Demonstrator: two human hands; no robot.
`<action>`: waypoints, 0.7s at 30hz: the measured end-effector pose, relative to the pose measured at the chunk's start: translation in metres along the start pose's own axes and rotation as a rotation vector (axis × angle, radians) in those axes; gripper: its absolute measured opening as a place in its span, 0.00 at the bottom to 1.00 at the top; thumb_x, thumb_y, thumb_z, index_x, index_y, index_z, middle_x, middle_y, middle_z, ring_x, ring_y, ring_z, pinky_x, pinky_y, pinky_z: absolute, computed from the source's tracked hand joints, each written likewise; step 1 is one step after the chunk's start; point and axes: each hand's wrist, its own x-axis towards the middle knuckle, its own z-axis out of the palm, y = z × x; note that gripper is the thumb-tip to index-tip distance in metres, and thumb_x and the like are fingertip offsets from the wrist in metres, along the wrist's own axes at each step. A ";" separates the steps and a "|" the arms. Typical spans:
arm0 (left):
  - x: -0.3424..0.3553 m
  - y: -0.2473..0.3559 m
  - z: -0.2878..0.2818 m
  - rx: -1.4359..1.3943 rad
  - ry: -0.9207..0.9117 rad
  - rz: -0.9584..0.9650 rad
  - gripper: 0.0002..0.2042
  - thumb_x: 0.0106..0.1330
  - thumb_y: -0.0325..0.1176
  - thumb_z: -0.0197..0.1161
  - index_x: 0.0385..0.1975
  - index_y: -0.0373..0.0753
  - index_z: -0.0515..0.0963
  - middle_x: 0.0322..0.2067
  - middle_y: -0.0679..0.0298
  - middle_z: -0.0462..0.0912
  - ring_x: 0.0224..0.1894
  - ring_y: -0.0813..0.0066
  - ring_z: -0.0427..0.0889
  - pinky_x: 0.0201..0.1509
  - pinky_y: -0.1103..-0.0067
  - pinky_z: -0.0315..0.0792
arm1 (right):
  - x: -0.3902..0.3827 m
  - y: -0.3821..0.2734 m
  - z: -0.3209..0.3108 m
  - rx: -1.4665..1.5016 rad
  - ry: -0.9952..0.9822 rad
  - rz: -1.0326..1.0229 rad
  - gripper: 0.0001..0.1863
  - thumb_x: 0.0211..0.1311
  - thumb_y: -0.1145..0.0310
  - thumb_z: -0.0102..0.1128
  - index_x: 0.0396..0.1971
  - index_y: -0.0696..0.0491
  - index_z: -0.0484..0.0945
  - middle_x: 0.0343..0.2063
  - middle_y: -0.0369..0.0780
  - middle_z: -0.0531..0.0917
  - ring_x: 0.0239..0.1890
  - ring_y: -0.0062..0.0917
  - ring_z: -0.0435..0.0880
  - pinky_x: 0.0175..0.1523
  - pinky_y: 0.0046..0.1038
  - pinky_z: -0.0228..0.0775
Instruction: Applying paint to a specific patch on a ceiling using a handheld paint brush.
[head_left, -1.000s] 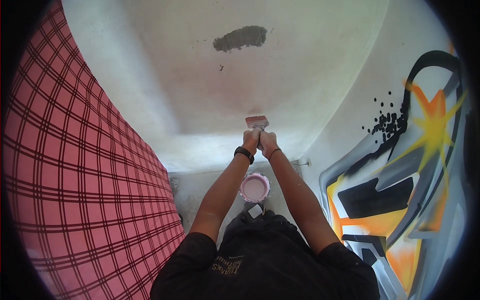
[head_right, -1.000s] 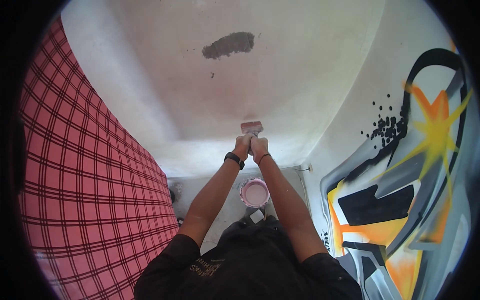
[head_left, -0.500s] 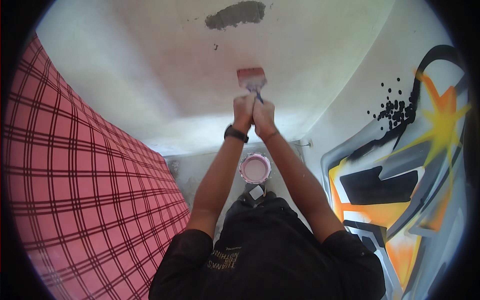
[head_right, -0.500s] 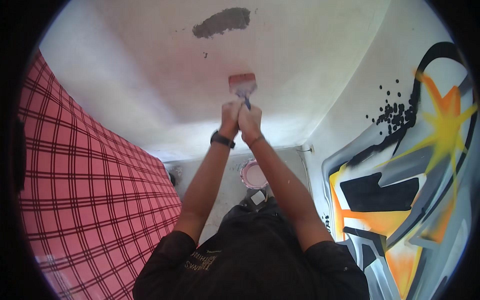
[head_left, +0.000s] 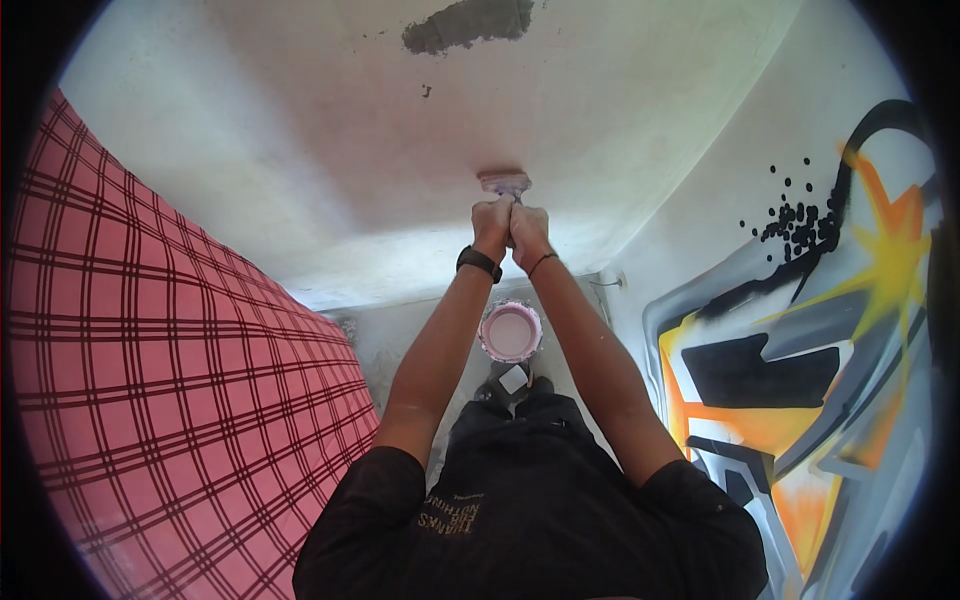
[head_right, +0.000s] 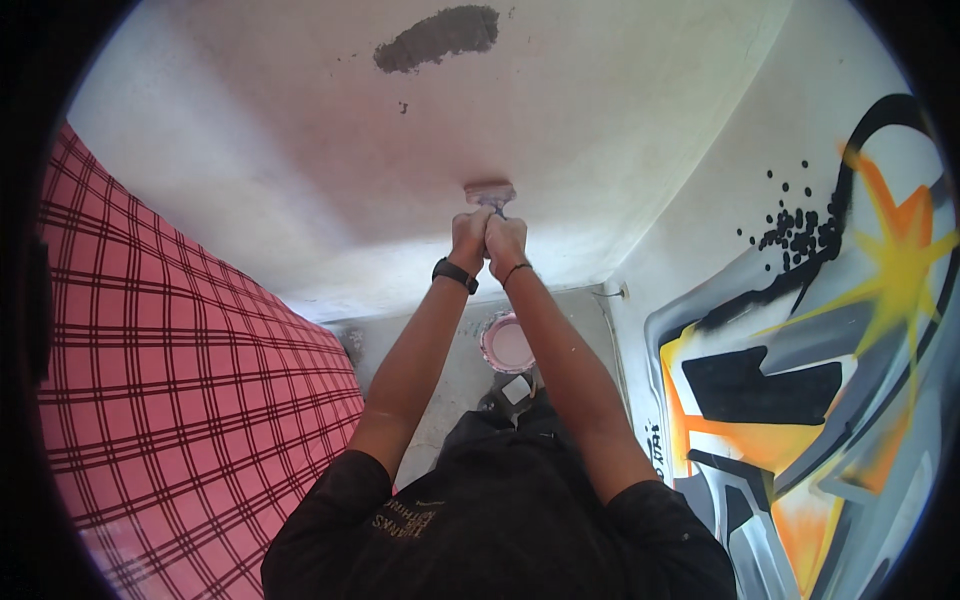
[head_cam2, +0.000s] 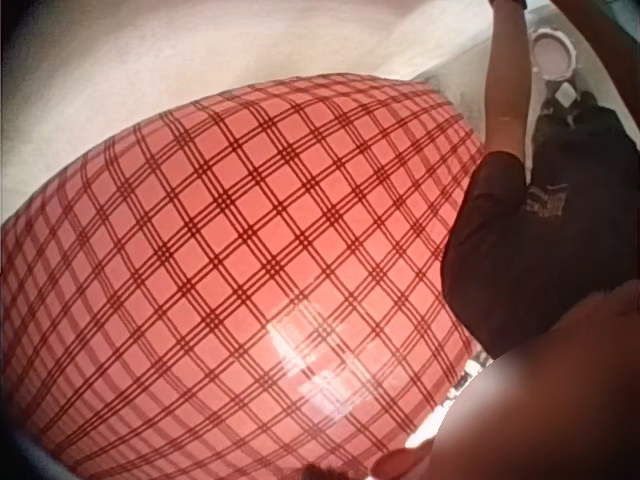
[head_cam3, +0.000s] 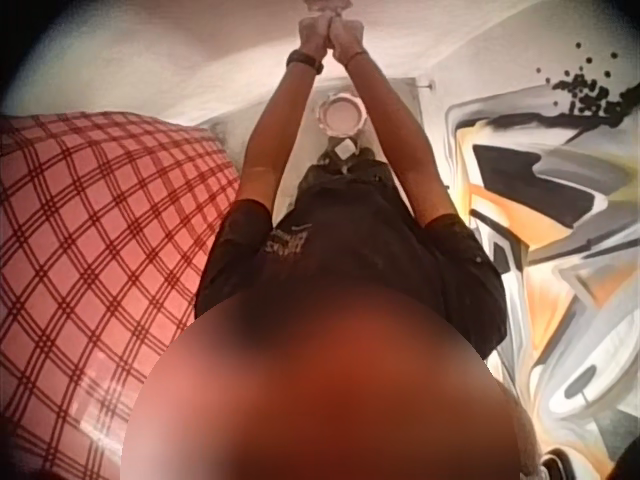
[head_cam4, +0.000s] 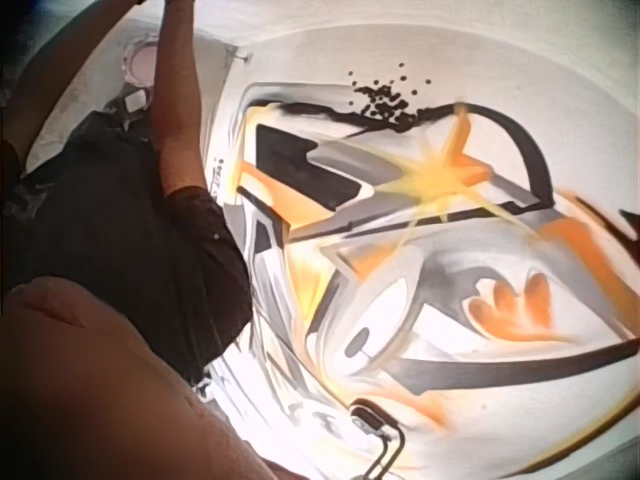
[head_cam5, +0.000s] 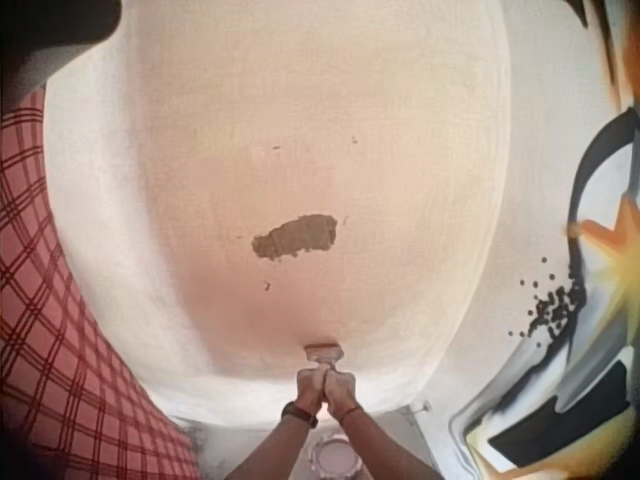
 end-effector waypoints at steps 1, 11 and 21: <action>0.003 0.007 0.001 -0.064 -0.077 0.034 0.15 0.60 0.37 0.62 0.14 0.35 0.76 0.16 0.65 0.76 0.18 0.76 0.73 0.19 0.76 0.64 | -0.001 -0.008 0.002 0.003 -0.008 -0.007 0.11 0.56 0.71 0.53 0.18 0.62 0.75 0.16 0.38 0.74 0.13 0.21 0.71 0.15 0.28 0.54; -0.021 0.116 0.028 -0.133 -0.118 0.136 0.13 0.60 0.36 0.62 0.15 0.39 0.76 0.15 0.68 0.74 0.16 0.77 0.72 0.16 0.77 0.61 | -0.050 -0.115 0.046 -0.046 -0.064 -0.154 0.13 0.60 0.71 0.52 0.18 0.59 0.74 0.16 0.36 0.73 0.14 0.18 0.68 0.16 0.27 0.50; -0.042 0.226 0.035 -0.129 -0.251 0.417 0.12 0.63 0.36 0.60 0.19 0.38 0.79 0.18 0.69 0.76 0.20 0.81 0.73 0.21 0.80 0.65 | -0.100 -0.204 0.093 -0.021 -0.196 -0.320 0.14 0.62 0.71 0.51 0.17 0.57 0.74 0.15 0.34 0.72 0.13 0.17 0.67 0.15 0.27 0.50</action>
